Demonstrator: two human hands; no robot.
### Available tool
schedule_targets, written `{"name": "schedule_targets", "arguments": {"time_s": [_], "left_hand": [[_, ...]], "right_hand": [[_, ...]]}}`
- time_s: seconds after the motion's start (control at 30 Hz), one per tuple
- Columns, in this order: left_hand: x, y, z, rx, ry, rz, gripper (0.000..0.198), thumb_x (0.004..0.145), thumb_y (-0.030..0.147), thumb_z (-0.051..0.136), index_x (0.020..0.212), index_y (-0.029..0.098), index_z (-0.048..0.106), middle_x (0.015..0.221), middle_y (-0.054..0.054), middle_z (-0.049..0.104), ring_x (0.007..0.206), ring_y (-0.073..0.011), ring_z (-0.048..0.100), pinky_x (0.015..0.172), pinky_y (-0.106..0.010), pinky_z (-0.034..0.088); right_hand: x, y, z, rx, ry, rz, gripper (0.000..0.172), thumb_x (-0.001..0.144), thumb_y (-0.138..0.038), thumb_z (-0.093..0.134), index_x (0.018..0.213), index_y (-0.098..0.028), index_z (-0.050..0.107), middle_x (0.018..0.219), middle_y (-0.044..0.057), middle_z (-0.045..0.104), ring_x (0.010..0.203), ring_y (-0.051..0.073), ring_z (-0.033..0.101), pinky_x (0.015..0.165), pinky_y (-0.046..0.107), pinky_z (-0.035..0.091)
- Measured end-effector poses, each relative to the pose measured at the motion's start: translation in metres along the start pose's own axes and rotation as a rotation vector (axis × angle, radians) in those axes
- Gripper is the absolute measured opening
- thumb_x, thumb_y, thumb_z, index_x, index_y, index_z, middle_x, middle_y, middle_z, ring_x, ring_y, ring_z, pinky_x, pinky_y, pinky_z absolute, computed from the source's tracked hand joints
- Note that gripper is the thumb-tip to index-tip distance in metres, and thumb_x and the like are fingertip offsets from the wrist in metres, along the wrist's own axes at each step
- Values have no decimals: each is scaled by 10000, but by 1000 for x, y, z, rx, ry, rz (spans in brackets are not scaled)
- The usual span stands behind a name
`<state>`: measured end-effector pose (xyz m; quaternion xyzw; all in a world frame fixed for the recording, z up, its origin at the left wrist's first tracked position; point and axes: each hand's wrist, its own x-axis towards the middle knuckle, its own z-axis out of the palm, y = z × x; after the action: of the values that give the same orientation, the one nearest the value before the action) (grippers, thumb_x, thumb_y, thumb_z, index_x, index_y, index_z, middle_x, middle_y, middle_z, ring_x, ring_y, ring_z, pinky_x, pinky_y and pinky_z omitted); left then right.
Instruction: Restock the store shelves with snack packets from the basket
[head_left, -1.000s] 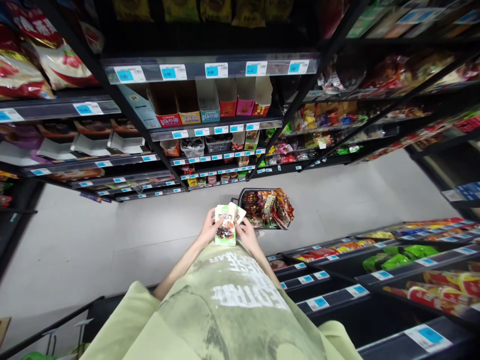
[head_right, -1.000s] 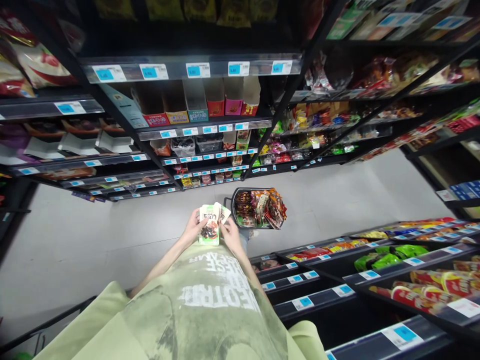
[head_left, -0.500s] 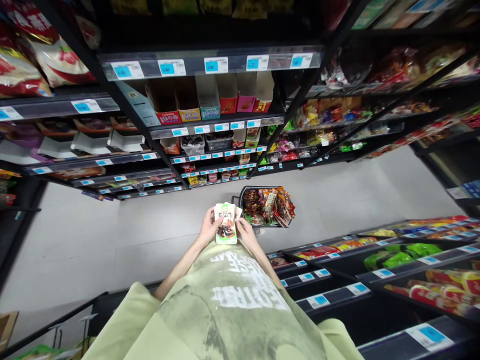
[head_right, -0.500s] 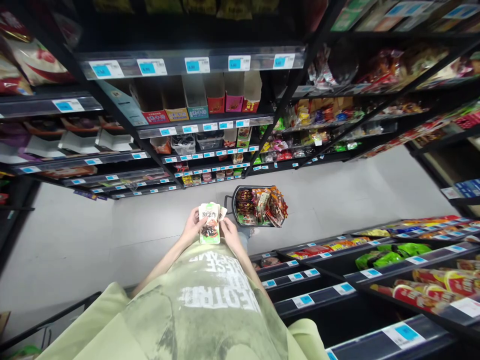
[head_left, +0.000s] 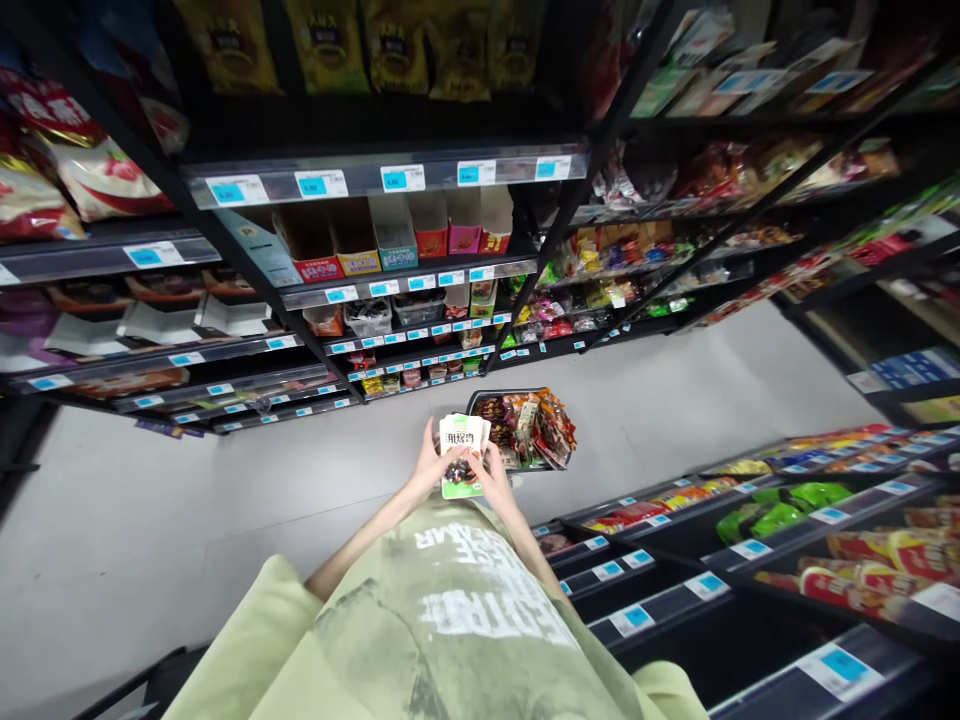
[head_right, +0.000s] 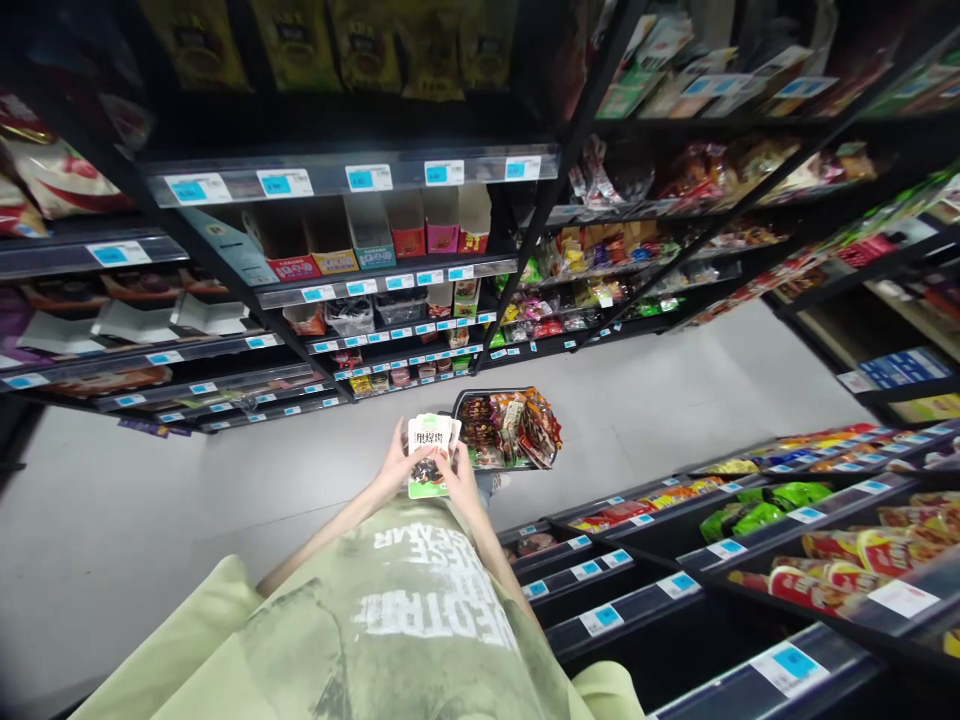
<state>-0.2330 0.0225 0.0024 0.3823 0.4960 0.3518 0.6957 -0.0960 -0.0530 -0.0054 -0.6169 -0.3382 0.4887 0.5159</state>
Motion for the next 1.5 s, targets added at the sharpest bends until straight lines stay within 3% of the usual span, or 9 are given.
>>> {"name": "schedule_targets", "arguments": {"time_s": [0.13, 0.23, 0.43, 0.6, 0.73, 0.87, 1.0, 1.13, 1.5], "left_hand": [[6, 10, 20, -130, -130, -180, 664, 599, 348, 899, 1171, 118, 654, 1135, -168, 724, 1022, -294, 694, 966, -437, 518], [7, 13, 32, -138, -124, -284, 535, 567, 341, 916, 1005, 107, 718, 1005, -158, 761, 913, -286, 722, 914, -432, 541], [13, 11, 44, -78, -107, -217, 550, 570, 331, 920, 1026, 141, 678, 1028, -136, 759, 899, -247, 724, 892, -394, 547], [20, 9, 43, -110, -74, -193, 615, 548, 305, 934, 1064, 168, 630, 1024, -112, 757, 875, -226, 727, 836, -356, 568], [24, 16, 40, -160, -19, -206, 601, 564, 317, 926, 1065, 175, 626, 1010, -103, 756, 862, -225, 728, 819, -361, 577], [27, 25, 35, -251, 8, -214, 502, 620, 370, 892, 1001, 147, 653, 980, -121, 761, 859, -245, 734, 826, -383, 583], [26, 27, 34, -357, 44, -165, 565, 633, 401, 885, 1074, 154, 634, 1068, -128, 748, 912, -239, 732, 850, -363, 580], [20, 26, 35, -358, 86, -110, 637, 612, 416, 897, 1124, 189, 594, 1104, -106, 738, 936, -224, 725, 855, -344, 572], [11, 36, 58, -443, 56, -73, 634, 682, 555, 812, 1178, 233, 582, 1248, -127, 687, 1129, -267, 671, 964, -359, 530]], "right_hand": [[1, -10, -6, -83, 61, -37, 401, 870, -476, 621, 1203, -272, 529, 1181, 40, 674, 1094, 237, 612, 986, 366, 460], [0, -17, -10, -126, 47, -7, 392, 902, -466, 580, 1244, -287, 516, 1205, 41, 663, 1103, 239, 607, 967, 360, 458], [0, -23, -13, -158, 46, 41, 389, 924, -473, 537, 1271, -300, 516, 1190, 40, 681, 1087, 245, 634, 941, 370, 472], [1, -16, -7, -201, 94, -9, 455, 842, -468, 660, 1243, -284, 548, 1081, 46, 718, 968, 254, 670, 880, 374, 508], [1, -12, 0, -220, 166, -45, 557, 782, -439, 732, 1278, -267, 545, 1183, 76, 689, 1038, 271, 655, 922, 389, 501], [1, -10, 4, -120, 213, -48, 555, 744, -422, 767, 1241, -259, 579, 1203, 75, 683, 1089, 274, 643, 962, 397, 505], [4, -3, 14, 126, 241, 11, 527, 756, -434, 755, 1220, -242, 592, 1222, 91, 684, 1110, 275, 653, 972, 428, 528], [9, 5, 32, 304, 266, 39, 636, 721, -391, 800, 1293, -237, 567, 1252, 105, 686, 1156, 288, 648, 1027, 489, 501], [22, -17, 49, 251, 510, -73, 533, 650, -321, 847, 1153, -247, 686, 1235, 100, 707, 1145, 302, 668, 997, 452, 544]]}}
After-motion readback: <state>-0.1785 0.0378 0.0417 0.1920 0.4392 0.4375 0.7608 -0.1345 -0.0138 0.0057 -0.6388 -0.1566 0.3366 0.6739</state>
